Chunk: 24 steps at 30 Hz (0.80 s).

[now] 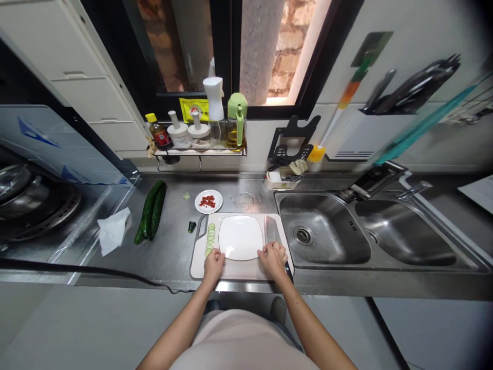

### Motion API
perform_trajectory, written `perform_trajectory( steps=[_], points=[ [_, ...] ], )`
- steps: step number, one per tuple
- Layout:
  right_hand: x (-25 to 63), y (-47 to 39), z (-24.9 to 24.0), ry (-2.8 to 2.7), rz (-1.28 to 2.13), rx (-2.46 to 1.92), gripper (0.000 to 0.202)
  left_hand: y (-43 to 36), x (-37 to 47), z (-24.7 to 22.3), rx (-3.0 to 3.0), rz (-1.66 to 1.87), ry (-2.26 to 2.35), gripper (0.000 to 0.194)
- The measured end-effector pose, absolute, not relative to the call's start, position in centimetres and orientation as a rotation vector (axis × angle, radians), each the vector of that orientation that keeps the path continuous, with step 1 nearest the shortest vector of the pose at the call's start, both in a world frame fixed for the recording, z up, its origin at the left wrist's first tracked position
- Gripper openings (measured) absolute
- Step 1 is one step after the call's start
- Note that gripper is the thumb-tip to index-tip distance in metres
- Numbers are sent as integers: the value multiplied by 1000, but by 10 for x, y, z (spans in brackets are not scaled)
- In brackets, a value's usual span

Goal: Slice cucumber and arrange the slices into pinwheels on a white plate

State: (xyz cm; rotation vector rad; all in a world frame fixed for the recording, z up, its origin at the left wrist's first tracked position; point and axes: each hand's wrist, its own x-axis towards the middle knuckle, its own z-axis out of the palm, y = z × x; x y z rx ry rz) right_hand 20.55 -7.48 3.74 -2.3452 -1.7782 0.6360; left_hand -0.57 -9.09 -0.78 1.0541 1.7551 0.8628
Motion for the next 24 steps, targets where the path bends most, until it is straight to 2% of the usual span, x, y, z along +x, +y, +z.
perform_trajectory(
  steps=[16,24],
  points=[
    [204,-79,40,-1863,529,-2410,26,-94,-6,-13,1057,803,1810,13],
    [202,-78,48,-1918,501,-2444,29,-95,-8,-9,1090,724,1856,18]
  ],
)
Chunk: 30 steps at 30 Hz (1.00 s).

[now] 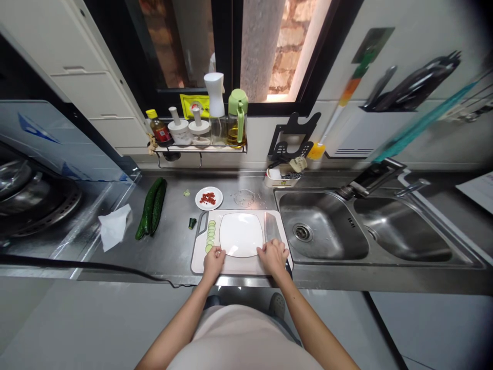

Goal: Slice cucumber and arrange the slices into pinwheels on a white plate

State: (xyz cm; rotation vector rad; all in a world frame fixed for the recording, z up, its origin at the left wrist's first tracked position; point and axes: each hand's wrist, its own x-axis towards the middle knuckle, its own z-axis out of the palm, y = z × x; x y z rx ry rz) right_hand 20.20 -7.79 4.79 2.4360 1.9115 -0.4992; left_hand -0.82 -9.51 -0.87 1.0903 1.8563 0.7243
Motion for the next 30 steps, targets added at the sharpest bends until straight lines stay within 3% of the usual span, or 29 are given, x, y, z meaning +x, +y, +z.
perform_trajectory(
  steps=[19,30],
  points=[
    [197,-77,50,1976,-343,2339,27,-102,-53,17,1529,283,2279,30],
    [202,-78,45,2015,-302,2350,28,-103,-47,15,1472,466,2271,20]
  ],
)
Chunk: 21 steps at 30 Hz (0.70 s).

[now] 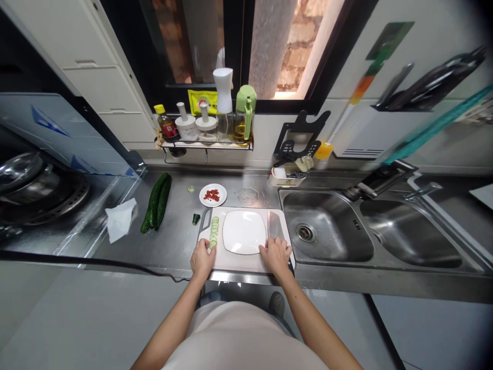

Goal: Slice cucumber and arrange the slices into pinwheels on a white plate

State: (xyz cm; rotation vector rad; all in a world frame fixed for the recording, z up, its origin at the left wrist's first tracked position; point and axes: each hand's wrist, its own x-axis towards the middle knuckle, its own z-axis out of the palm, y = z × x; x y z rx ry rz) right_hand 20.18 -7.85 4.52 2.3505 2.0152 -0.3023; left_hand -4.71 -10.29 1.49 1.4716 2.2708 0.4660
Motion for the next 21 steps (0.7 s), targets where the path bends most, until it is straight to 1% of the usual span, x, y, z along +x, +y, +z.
perform_trajectory(
  steps=[8,12,15,18,21],
  points=[
    [201,-78,44,2032,-279,2352,26,-102,-45,12,1328,655,2219,10],
    [201,-79,46,2042,-310,2376,23,-100,-48,7,1246,829,2150,12],
    [201,-78,49,2113,-341,2414,20,-94,-47,6,1150,1038,1996,16],
    [200,-73,54,2311,-459,2420,18,-84,-40,14,1044,1210,1741,21],
    [193,-61,64,2624,-772,2310,19,-72,-26,34,997,1279,1520,26]
  ],
)
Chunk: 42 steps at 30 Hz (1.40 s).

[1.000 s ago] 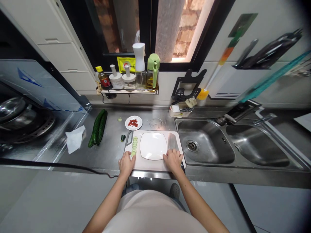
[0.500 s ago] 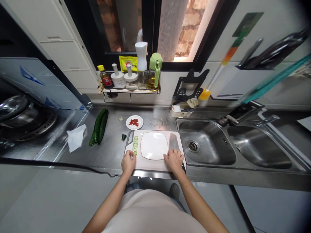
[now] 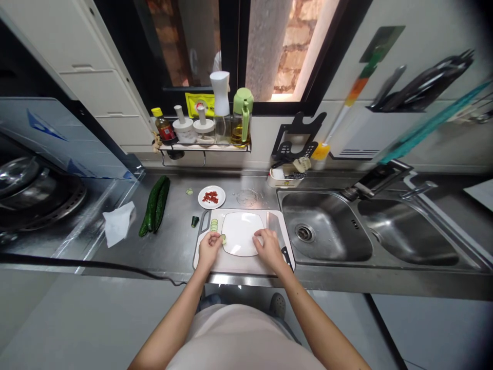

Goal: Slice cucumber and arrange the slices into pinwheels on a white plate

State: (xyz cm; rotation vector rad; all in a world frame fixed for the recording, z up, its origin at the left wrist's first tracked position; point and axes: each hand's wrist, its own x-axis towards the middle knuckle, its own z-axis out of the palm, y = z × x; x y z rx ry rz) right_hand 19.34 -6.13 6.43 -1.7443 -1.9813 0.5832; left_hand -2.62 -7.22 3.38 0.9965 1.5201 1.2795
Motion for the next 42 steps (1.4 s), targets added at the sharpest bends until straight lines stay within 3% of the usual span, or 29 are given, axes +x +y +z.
perform_trajectory(
  steps=[4,12,22,29,42],
  points=[
    [178,-45,86,-1915,754,-1431,19,-60,-8,66,997,1275,1375,26],
    [161,-35,120,-1986,802,-1257,17,-52,7,100,1119,1221,1309,25],
    [165,-28,114,-1951,829,-1247,12,-55,12,99,1012,1228,1390,35],
    [169,-25,115,-1954,829,-1254,13,-54,15,96,622,930,1209,51],
    [173,-22,107,-2016,857,-1306,13,-35,14,88,612,930,1218,49]
  ],
)
